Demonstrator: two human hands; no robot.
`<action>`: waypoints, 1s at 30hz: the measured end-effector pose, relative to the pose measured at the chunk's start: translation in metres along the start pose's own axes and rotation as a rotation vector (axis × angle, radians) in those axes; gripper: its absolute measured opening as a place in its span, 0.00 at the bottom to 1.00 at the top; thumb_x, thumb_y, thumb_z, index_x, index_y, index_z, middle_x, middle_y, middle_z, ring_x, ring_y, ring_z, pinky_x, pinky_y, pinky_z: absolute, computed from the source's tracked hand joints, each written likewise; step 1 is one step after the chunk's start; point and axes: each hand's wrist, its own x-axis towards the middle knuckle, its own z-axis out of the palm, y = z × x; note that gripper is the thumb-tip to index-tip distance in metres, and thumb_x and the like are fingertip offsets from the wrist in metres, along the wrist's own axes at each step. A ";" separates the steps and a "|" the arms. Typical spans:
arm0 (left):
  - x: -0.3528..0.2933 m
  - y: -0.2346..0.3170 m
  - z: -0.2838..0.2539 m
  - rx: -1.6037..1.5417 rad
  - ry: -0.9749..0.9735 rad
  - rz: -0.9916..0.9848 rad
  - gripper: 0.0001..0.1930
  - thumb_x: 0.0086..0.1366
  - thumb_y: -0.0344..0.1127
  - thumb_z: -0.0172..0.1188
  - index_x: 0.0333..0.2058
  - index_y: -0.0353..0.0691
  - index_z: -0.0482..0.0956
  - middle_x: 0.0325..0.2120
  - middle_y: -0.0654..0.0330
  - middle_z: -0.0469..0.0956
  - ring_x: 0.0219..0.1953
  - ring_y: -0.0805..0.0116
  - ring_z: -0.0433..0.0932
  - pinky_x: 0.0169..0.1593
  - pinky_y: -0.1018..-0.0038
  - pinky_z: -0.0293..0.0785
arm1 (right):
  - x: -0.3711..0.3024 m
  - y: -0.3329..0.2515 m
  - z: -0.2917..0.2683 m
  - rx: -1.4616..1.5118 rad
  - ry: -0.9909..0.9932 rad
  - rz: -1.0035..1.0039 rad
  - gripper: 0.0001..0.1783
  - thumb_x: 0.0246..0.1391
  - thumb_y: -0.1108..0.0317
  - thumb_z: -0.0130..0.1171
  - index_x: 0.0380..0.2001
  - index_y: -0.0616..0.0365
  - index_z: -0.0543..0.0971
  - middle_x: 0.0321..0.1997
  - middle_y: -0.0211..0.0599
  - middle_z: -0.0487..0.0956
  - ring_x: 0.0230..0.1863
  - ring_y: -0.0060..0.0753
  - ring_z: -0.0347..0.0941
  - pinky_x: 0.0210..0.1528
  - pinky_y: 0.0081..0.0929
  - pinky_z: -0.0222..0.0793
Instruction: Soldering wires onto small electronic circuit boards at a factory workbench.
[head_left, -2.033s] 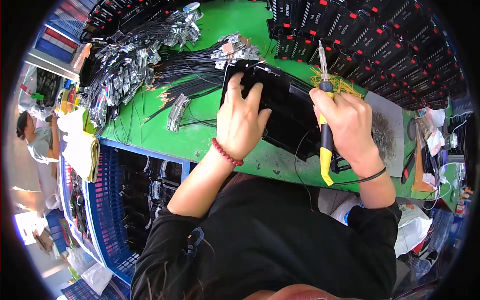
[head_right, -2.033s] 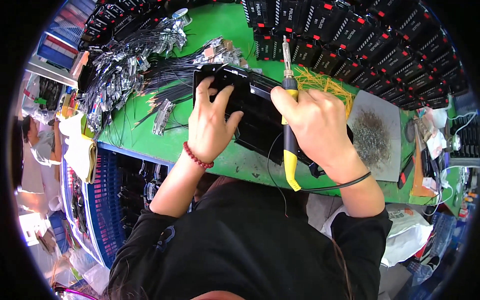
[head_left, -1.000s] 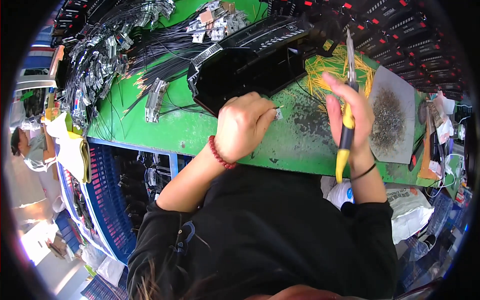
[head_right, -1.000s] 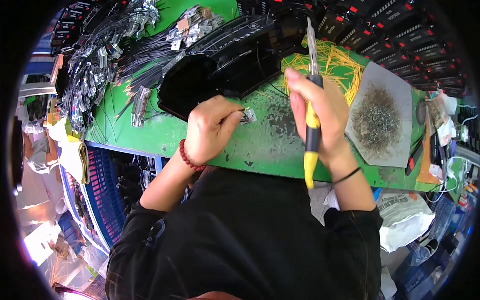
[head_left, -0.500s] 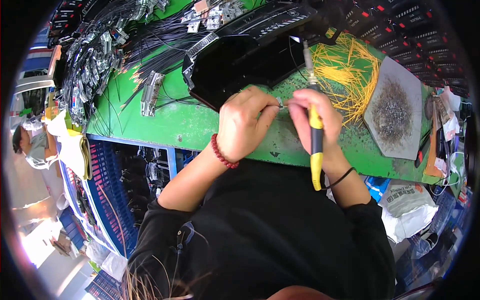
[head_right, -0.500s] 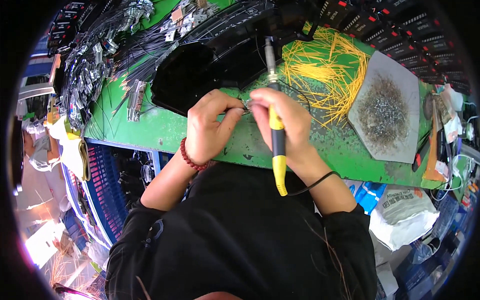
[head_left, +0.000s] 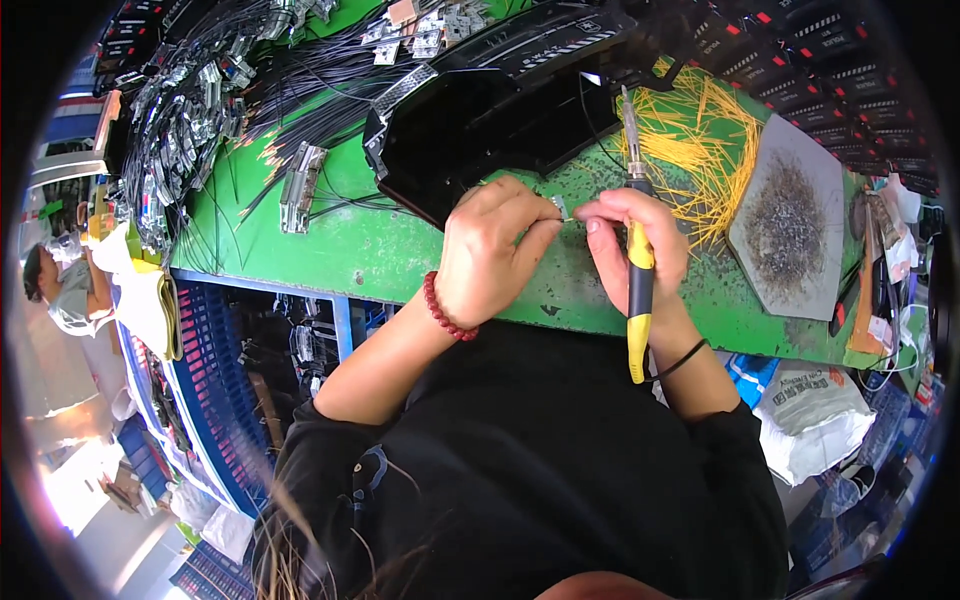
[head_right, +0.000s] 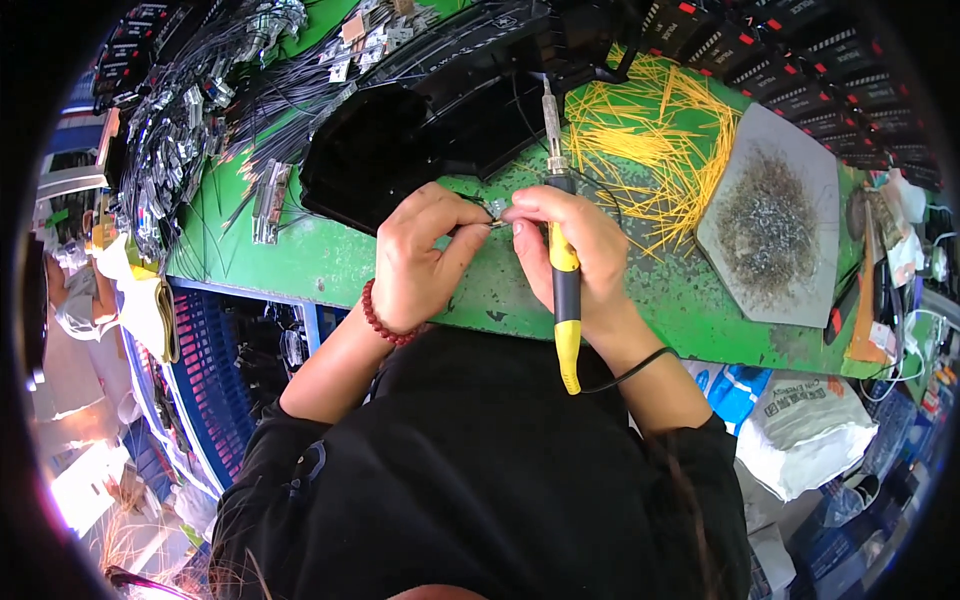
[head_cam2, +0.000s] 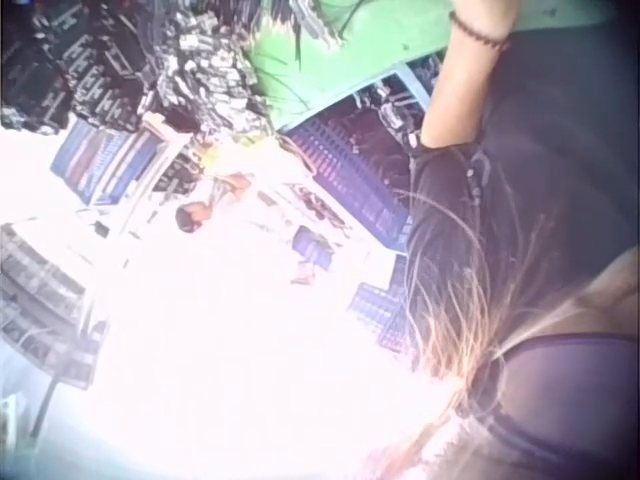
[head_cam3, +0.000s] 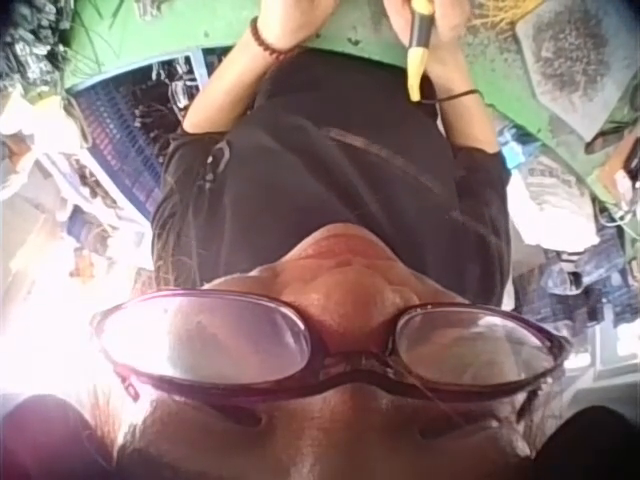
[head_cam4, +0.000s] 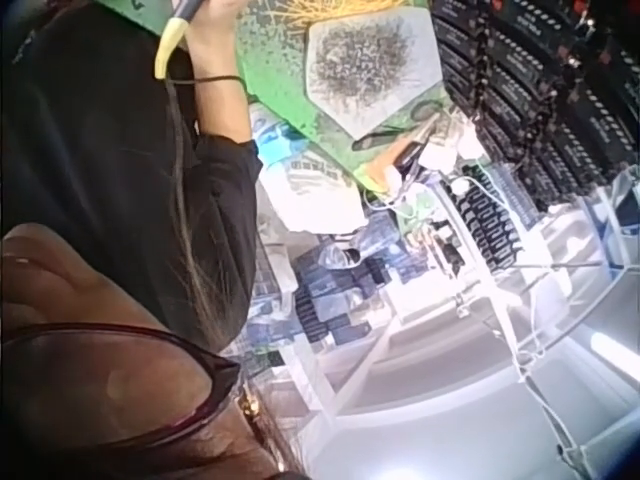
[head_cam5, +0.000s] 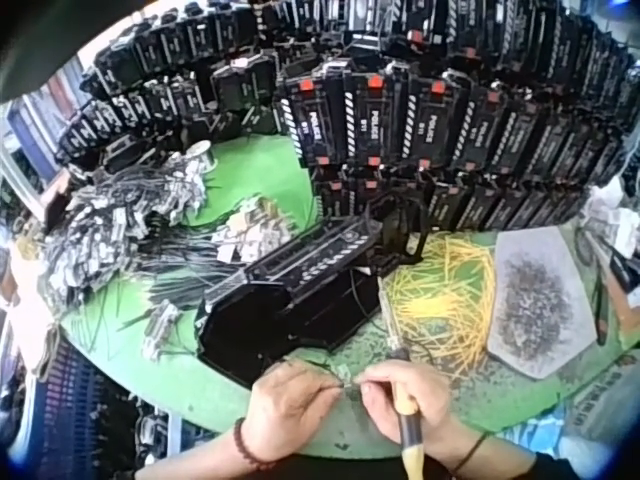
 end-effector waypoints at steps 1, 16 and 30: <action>-0.001 -0.001 0.000 0.000 0.000 0.000 0.05 0.49 0.24 0.65 0.26 0.36 0.78 0.24 0.56 0.76 0.28 0.57 0.76 0.32 0.67 0.73 | 0.000 0.001 0.002 0.014 0.001 0.011 0.18 0.44 0.85 0.61 0.40 0.60 0.76 0.31 0.38 0.81 0.31 0.31 0.81 0.34 0.23 0.75; 0.002 0.004 -0.001 -0.029 -0.030 -0.059 0.04 0.50 0.24 0.64 0.26 0.36 0.77 0.23 0.56 0.75 0.28 0.56 0.76 0.33 0.67 0.72 | 0.003 0.011 -0.001 0.050 -0.087 0.012 0.17 0.55 0.82 0.55 0.48 0.60 0.69 0.35 0.44 0.82 0.34 0.26 0.79 0.35 0.19 0.71; 0.001 0.002 -0.002 -0.009 -0.039 -0.108 0.04 0.51 0.25 0.63 0.25 0.36 0.77 0.23 0.56 0.75 0.27 0.56 0.76 0.32 0.67 0.72 | -0.003 0.007 -0.007 -0.015 -0.061 -0.045 0.16 0.49 0.81 0.59 0.43 0.61 0.73 0.34 0.40 0.83 0.33 0.30 0.80 0.34 0.22 0.73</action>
